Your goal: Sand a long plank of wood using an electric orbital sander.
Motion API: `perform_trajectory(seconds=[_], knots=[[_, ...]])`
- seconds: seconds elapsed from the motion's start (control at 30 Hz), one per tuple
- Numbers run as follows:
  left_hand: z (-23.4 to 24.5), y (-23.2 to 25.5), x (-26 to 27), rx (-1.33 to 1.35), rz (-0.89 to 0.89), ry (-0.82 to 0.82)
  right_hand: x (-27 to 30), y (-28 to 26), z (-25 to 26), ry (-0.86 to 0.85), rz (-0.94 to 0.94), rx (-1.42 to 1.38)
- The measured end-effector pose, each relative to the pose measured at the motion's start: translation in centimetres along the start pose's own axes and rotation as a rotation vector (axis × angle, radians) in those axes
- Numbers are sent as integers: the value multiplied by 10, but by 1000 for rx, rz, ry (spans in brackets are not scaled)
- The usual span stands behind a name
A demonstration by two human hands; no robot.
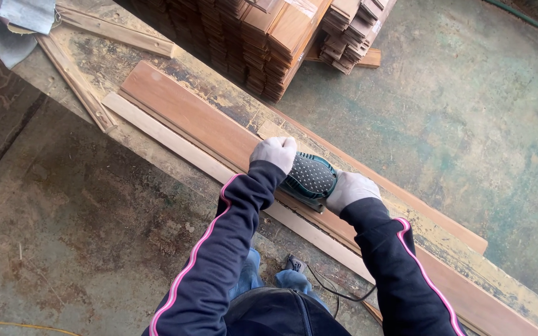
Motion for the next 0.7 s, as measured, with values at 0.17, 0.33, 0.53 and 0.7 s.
perform_trajectory(seconds=[0.17, 0.33, 0.53, 0.7], knots=[[21, -10, -27, -28, -21, 16, -10, -28, 7, -18, 4, -5], [24, -57, -52, -134, -411, 61, -17, -40, 2, 5, 0, -125], [20, -50, -34, -184, -1023, 75, 2, 1, -21, 165, 34, -296], [-8, -8, 20, -67, -718, -147, 48, 60, -35, 257, 5, -406]])
Point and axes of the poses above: each hand's wrist, its own x-axis away from the middle knuckle, its own z-axis out of the back of the hand, y = z × x, the point moved 2 cm from there along -x, towards the middle knuckle, and after that the axes turned 12 degrees about y, right-handed, at the moved point
